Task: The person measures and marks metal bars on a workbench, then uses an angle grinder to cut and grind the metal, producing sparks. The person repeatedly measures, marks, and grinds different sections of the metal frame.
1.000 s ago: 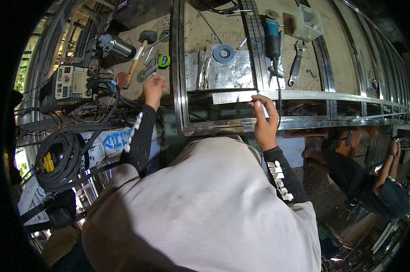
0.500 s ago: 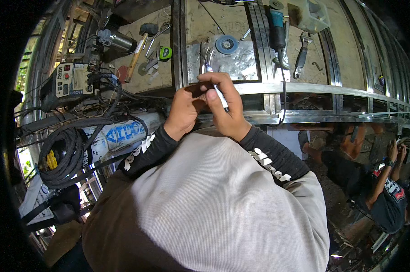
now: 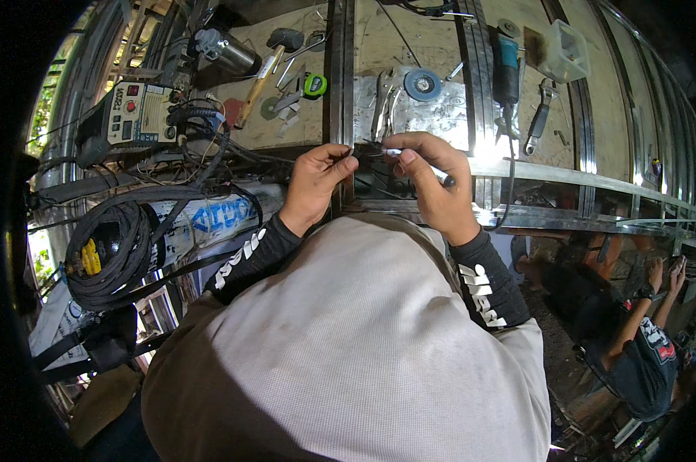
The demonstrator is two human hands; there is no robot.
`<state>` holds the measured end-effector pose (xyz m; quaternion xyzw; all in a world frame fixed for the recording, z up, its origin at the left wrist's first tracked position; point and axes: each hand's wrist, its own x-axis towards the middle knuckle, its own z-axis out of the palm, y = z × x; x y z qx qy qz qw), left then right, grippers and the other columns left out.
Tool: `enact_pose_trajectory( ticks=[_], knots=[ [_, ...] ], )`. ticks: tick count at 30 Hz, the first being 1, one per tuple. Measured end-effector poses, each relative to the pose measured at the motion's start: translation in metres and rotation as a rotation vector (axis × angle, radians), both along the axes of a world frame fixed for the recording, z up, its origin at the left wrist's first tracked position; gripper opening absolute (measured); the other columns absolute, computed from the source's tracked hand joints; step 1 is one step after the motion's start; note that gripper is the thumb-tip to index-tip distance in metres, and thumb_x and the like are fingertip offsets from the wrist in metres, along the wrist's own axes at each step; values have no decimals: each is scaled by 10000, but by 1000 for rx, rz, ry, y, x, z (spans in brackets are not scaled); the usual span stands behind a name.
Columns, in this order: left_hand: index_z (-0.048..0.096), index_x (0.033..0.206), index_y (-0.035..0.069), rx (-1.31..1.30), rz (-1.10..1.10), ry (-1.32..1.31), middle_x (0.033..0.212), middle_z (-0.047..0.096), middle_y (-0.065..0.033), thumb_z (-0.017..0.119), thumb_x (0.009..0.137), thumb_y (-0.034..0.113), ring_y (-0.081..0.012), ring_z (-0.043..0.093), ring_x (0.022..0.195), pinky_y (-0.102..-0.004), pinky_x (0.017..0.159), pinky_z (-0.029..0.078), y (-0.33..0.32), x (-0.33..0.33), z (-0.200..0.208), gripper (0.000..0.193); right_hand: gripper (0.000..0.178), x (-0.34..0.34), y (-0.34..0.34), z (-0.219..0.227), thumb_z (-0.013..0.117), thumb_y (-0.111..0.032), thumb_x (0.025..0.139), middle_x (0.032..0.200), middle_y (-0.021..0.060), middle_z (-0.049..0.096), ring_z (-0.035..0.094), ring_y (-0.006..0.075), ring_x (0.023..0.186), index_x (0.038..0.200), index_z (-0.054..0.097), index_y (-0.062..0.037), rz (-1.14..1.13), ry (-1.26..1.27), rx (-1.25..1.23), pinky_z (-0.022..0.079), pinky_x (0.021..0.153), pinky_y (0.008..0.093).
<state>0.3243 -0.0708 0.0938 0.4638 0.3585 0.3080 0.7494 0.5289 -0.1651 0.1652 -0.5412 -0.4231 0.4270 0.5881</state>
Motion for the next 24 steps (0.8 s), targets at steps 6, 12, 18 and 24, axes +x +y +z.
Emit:
enact_pose_trajectory(
  ticks=[6,12,18,24],
  knots=[
    [727,1110,0,27,27,31,937,712,-2,779,940,88,-70,635,825,-227,727,523,13,-18,-3,199,255,-24,19,-11,588,-146,1031,882,33,677,580,81,771,1092,724,60,61,20,-92,481,700,239],
    [743,1081,-6,518,-208,226,1013,752,-76,791,909,93,-171,693,913,-284,817,536,33,-51,12,204,137,-45,33,-20,615,-119,1023,804,22,643,599,83,707,1010,658,11,171,180,-192,515,654,243],
    [751,996,-12,639,-237,251,919,749,-143,811,884,172,-239,720,819,-333,744,544,47,-80,35,223,237,-77,36,-24,719,-165,996,787,57,683,627,91,623,868,555,-52,194,175,-266,505,551,254],
    [735,981,-14,653,-205,261,879,738,-131,777,902,105,-230,717,810,-343,730,549,50,-116,36,149,224,-117,52,-31,747,-169,977,785,61,683,657,103,663,903,585,-34,171,204,-212,506,580,243]
  ],
)
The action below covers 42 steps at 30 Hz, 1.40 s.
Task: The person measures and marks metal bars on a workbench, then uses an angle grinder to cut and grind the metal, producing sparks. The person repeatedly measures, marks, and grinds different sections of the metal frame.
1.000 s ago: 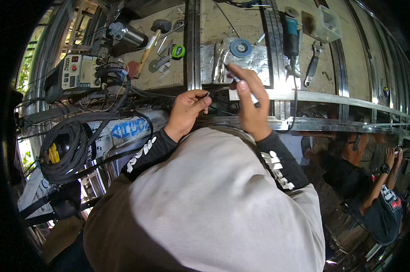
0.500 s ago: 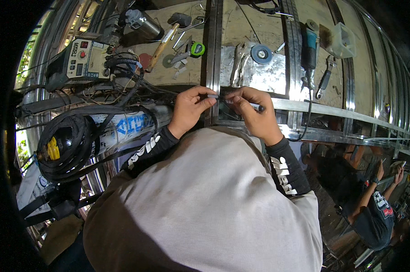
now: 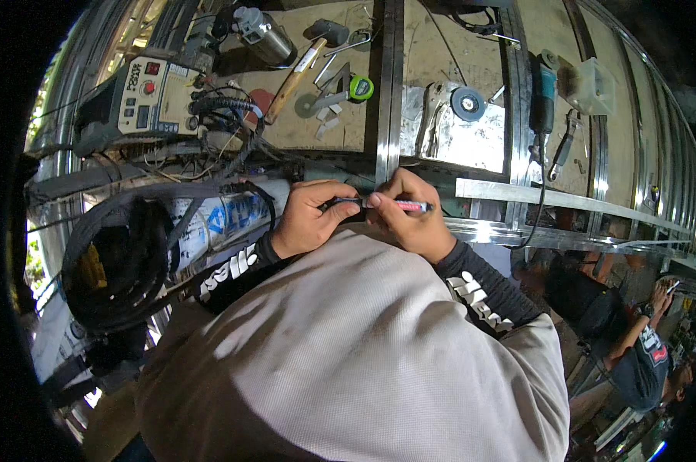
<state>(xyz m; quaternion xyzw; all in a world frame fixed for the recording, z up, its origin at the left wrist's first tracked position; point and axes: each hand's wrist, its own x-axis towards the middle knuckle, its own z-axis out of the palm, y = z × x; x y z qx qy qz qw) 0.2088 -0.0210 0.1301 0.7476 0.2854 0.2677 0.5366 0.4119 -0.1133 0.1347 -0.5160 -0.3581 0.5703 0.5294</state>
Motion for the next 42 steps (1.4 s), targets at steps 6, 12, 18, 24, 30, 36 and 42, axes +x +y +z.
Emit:
enact_pose_trajectory(
  ticks=[6,12,18,24,30,36,42],
  knots=[
    [660,1045,-21,-301,459,66,857,713,-57,645,1024,106,-97,634,689,-251,619,507,73,-5,-116,129,528,7,65,-26,783,-243,955,959,122,719,669,137,763,1332,529,25,-9,-194,-303,543,666,277],
    [735,1007,-10,171,724,300,876,735,-172,730,952,227,-301,696,736,-401,705,544,171,-4,-213,243,530,25,15,-18,747,-268,981,1014,172,730,700,168,844,1345,538,56,83,-394,-282,561,730,302],
    [757,1175,55,469,750,613,1109,694,-235,750,922,336,-420,639,1069,-497,917,507,189,9,-207,379,465,11,-41,-19,722,-288,993,1069,190,721,692,207,934,1281,610,59,49,-435,-383,557,822,343],
    [702,1009,4,-24,218,135,912,715,-146,749,933,215,-257,707,789,-374,724,554,90,87,-175,229,398,20,-80,-20,709,-236,994,1043,180,715,687,219,898,1265,625,43,-101,-362,-364,551,806,342],
    [559,1211,-74,321,40,755,1162,674,-294,786,861,445,-446,680,1060,-509,906,550,45,213,-166,666,393,42,-104,-5,717,-223,967,969,231,725,710,282,820,1244,632,42,-91,-425,-312,553,748,383],
    [700,964,-126,205,-29,1043,983,748,-280,805,761,468,-407,752,945,-473,834,595,85,260,-210,636,373,72,-145,-9,711,-223,970,988,234,724,713,285,809,1233,638,31,-153,-499,-226,552,737,383],
    [657,842,86,-895,-81,366,675,660,-48,740,884,186,-147,660,567,-308,451,476,115,218,-168,136,351,100,-170,-20,711,-211,969,950,190,712,705,267,846,1217,645,29,-216,-358,-143,543,769,361]
  ],
)
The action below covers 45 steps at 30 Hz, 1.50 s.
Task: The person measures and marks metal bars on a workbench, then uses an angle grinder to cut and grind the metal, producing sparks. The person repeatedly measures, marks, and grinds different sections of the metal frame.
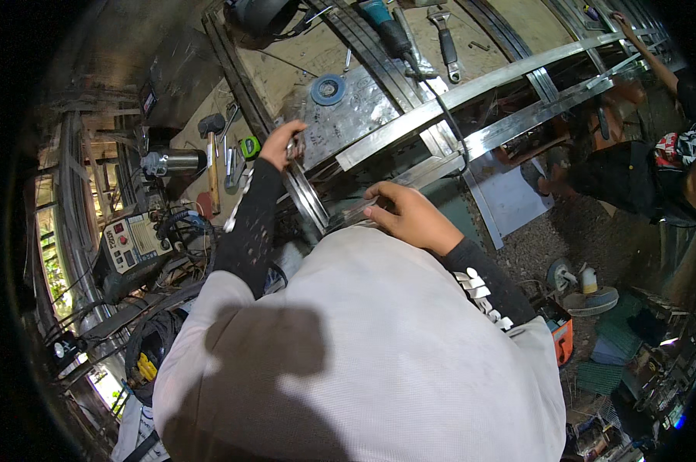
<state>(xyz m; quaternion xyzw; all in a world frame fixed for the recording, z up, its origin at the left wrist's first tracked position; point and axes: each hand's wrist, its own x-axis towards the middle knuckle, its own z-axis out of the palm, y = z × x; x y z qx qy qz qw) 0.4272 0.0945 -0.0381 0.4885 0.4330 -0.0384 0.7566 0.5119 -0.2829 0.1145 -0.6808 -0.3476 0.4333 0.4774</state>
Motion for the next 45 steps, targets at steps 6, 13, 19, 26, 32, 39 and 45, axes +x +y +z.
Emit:
enact_pose_trajectory(
  ticks=[6,13,19,26,32,39,45],
  knots=[
    [675,1101,-14,63,266,-432,954,709,-90,744,961,133,-198,701,781,-334,707,596,-96,-61,85,215,519,10,31,-10,759,-264,931,1054,233,685,692,327,953,1292,582,65,192,16,102,538,834,392],
    [482,1469,-12,417,412,-289,1244,669,-156,682,1022,231,-175,692,901,-335,733,637,-170,-87,117,547,752,-18,79,-28,759,-500,890,1177,392,630,653,497,1098,1208,590,161,497,-116,-131,530,927,491],
    [476,1407,-39,214,494,-310,1316,643,-182,614,1029,132,-247,605,1216,-430,1105,454,-177,-117,113,437,773,-35,97,-41,761,-618,844,1068,370,655,662,493,1070,902,707,150,541,-155,-270,537,921,479],
    [492,1388,-39,432,131,-312,1288,655,-137,609,1006,74,-242,601,1253,-390,1101,438,-135,-136,105,415,1134,-65,101,-45,890,-571,732,1316,392,534,551,487,1281,1364,390,227,342,-140,-209,469,1074,467],
    [581,1322,0,445,-273,-240,1210,650,-97,655,1003,197,-182,614,1137,-342,1008,477,-105,-118,91,383,1401,-112,138,-96,981,-420,663,1533,319,334,350,423,1471,1551,37,112,53,109,242,317,1223,419],
    [626,1194,-16,480,-786,-195,1123,648,-128,646,1004,240,-212,618,1030,-365,942,488,-70,-82,80,319,1206,-158,162,-133,953,-331,678,1483,307,389,433,404,1408,1492,186,121,-416,124,124,373,1183,421],
    [643,1197,-2,448,-899,-129,989,668,-45,652,1007,253,-131,602,910,-316,827,512,-62,-61,86,318,1019,-177,173,-129,926,-297,688,1368,305,503,523,420,1318,1408,347,135,-615,232,80,423,1132,437]
  ],
)
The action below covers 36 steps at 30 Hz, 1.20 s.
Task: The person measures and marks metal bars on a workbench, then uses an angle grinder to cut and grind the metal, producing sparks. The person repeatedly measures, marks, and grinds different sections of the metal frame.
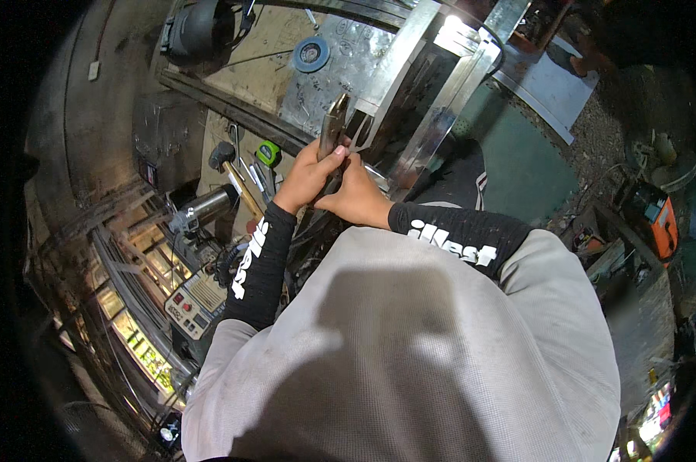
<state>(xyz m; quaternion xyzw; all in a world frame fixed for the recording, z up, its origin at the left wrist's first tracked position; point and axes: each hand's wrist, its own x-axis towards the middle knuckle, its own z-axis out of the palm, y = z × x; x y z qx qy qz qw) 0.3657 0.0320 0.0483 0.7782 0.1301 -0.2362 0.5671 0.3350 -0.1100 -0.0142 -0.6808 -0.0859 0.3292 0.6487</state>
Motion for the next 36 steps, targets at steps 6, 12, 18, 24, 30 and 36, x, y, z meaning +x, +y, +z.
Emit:
enact_pose_trajectory(
  ticks=[6,12,18,24,30,36],
  knots=[
    [647,1179,-33,6,-98,35,1018,683,-66,645,1012,246,-169,628,940,-333,859,511,3,-13,-2,325,1024,-11,5,-7,917,-307,694,1398,306,495,503,428,1340,1446,352,100,37,-11,92,418,1135,447],
    [661,1153,-32,30,-110,126,1034,699,-63,625,1043,314,-142,619,963,-313,898,497,6,-15,-20,365,994,-13,4,-18,915,-335,698,1404,294,512,506,408,1341,1429,399,99,38,18,61,411,1143,425],
    [658,1166,-40,55,-158,122,1026,705,-66,630,1040,314,-143,623,944,-314,885,501,10,-10,-24,377,1019,-9,4,-13,921,-354,706,1418,286,513,501,396,1356,1447,388,100,28,48,99,403,1154,415],
    [666,1149,-48,23,-124,137,1023,706,-60,639,1033,301,-133,616,936,-311,878,501,8,-11,-29,369,1012,-8,2,-14,924,-339,710,1412,273,524,517,376,1344,1447,385,97,45,102,104,421,1138,405],
    [674,1143,-51,80,-163,151,1024,705,-62,639,1029,293,-132,608,935,-315,876,499,8,-4,-26,364,977,-6,5,-20,923,-318,710,1405,266,534,531,364,1326,1423,406,105,39,171,174,436,1119,397],
    [667,1148,-51,145,-173,122,1008,708,-75,647,1016,287,-147,613,929,-333,867,504,1,1,-19,363,958,1,2,-20,928,-278,692,1367,268,567,544,361,1311,1406,427,119,52,212,185,434,1119,399]
  ],
)
